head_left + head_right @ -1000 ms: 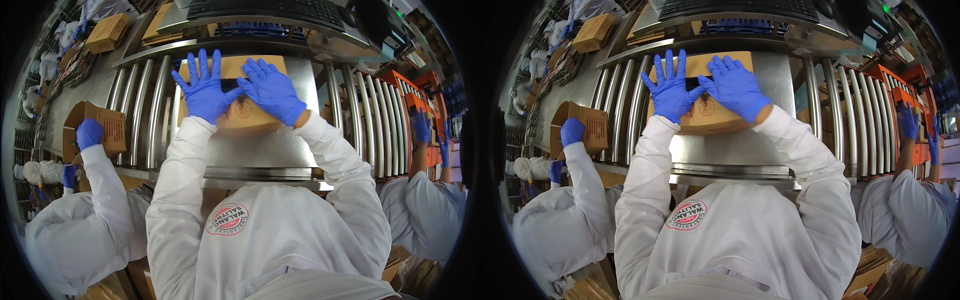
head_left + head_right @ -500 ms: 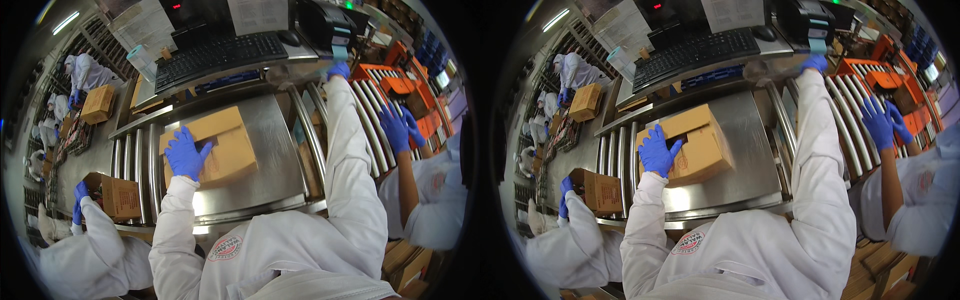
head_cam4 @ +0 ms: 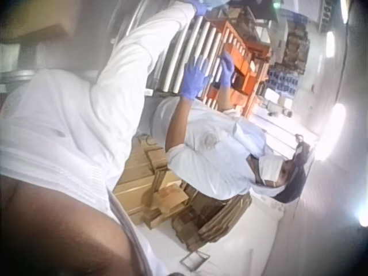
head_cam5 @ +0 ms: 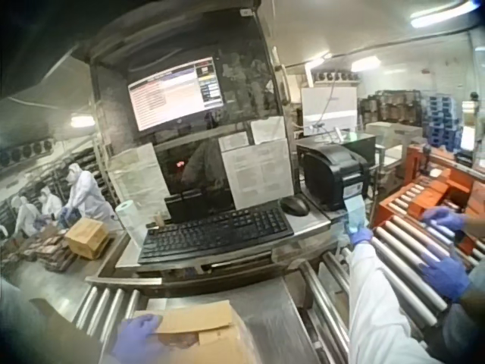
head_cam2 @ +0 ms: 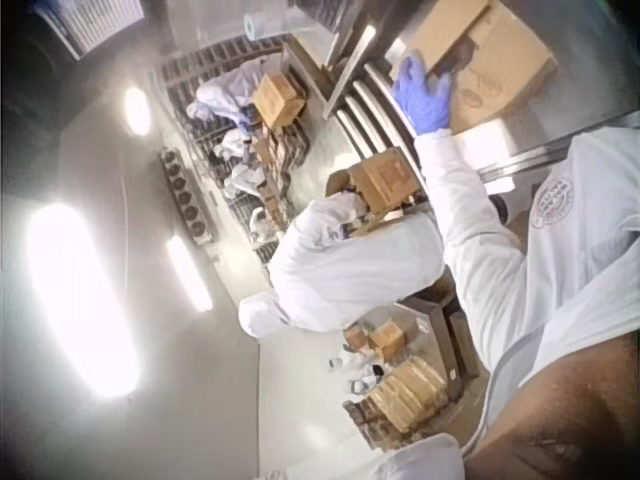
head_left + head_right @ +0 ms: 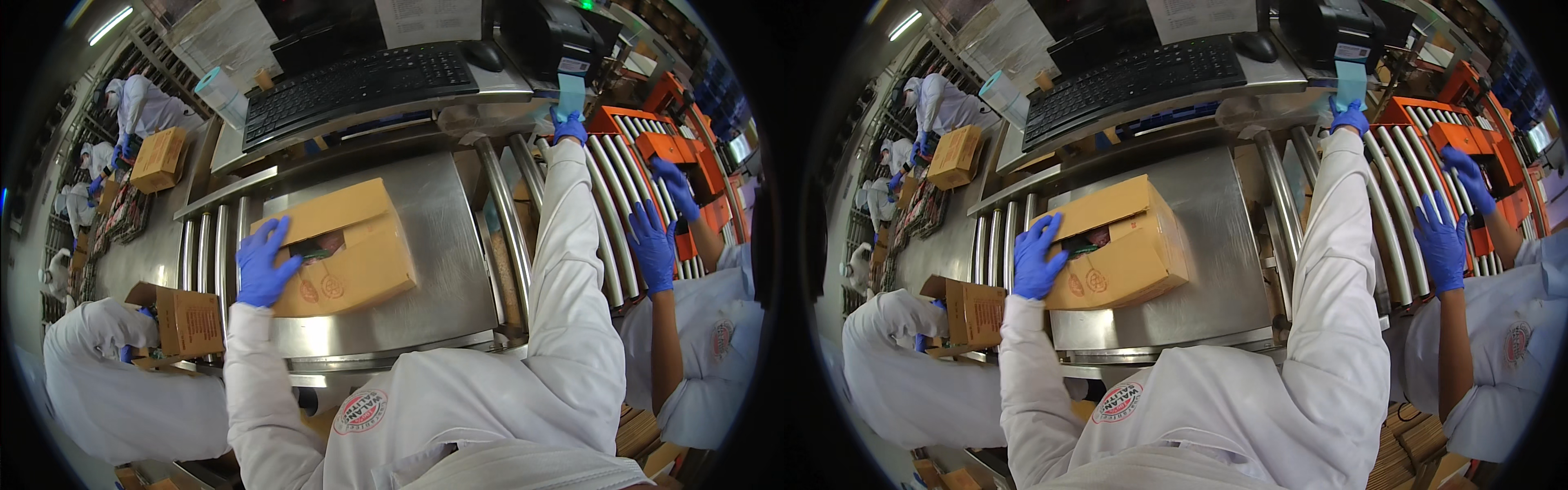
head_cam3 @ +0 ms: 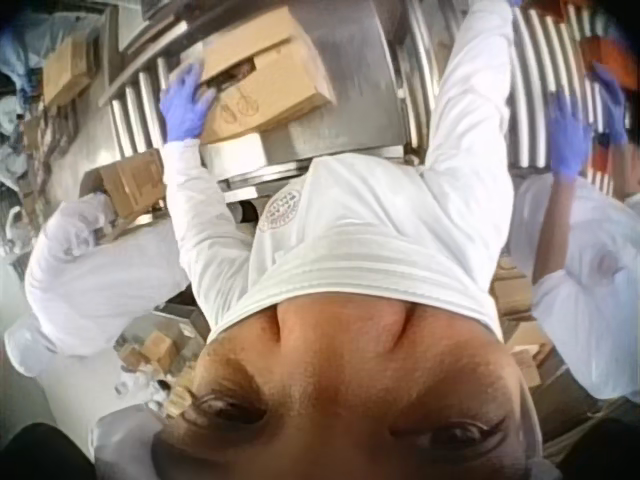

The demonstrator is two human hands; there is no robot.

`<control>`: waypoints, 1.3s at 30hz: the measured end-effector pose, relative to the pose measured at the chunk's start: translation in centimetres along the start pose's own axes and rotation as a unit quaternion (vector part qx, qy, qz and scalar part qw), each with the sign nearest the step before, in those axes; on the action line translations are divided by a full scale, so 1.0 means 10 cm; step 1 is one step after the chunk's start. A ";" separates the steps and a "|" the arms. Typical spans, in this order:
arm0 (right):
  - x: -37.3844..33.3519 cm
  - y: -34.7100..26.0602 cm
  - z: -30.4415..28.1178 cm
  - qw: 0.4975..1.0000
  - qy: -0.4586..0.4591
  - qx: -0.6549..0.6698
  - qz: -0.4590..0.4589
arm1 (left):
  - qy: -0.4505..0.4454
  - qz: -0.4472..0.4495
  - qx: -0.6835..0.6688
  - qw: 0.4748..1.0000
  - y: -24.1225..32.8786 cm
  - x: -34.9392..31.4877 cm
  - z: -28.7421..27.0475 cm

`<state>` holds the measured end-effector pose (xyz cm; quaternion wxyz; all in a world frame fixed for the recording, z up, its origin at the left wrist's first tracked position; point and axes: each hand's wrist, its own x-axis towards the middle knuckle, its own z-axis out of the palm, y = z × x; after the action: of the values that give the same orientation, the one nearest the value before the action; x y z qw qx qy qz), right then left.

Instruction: The person repeatedly opens cardboard boxes on a conveyor belt, arranges packaged items inside, and closes the flaps. They then apply labels to the boxes and move them along the line. The task is performed continuously with multiple boxes in a fast-paced assembly environment.

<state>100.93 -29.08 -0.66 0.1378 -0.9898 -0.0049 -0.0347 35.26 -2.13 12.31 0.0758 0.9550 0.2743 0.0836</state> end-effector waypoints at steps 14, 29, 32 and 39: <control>-2.97 -0.30 -1.61 0.670 -0.017 0.675 -0.309 | 0.071 -0.030 -0.608 0.790 0.33 -0.47 0.44; -3.20 0.38 -1.41 0.854 -0.080 0.166 -0.487 | -0.378 0.291 -0.574 0.665 2.01 -0.55 0.93; -3.08 0.58 -1.90 0.914 -0.073 -0.087 -0.390 | -0.387 0.229 -0.567 0.691 1.72 -0.74 1.14; -2.04 1.30 -1.93 0.911 -0.127 0.018 -0.392 | -0.192 -0.045 -0.734 0.649 1.03 -1.50 1.16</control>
<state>79.53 -46.90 12.90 0.1295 -0.9018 -0.4104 0.0397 30.30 -20.00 1.21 0.8070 0.5683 0.1449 0.0691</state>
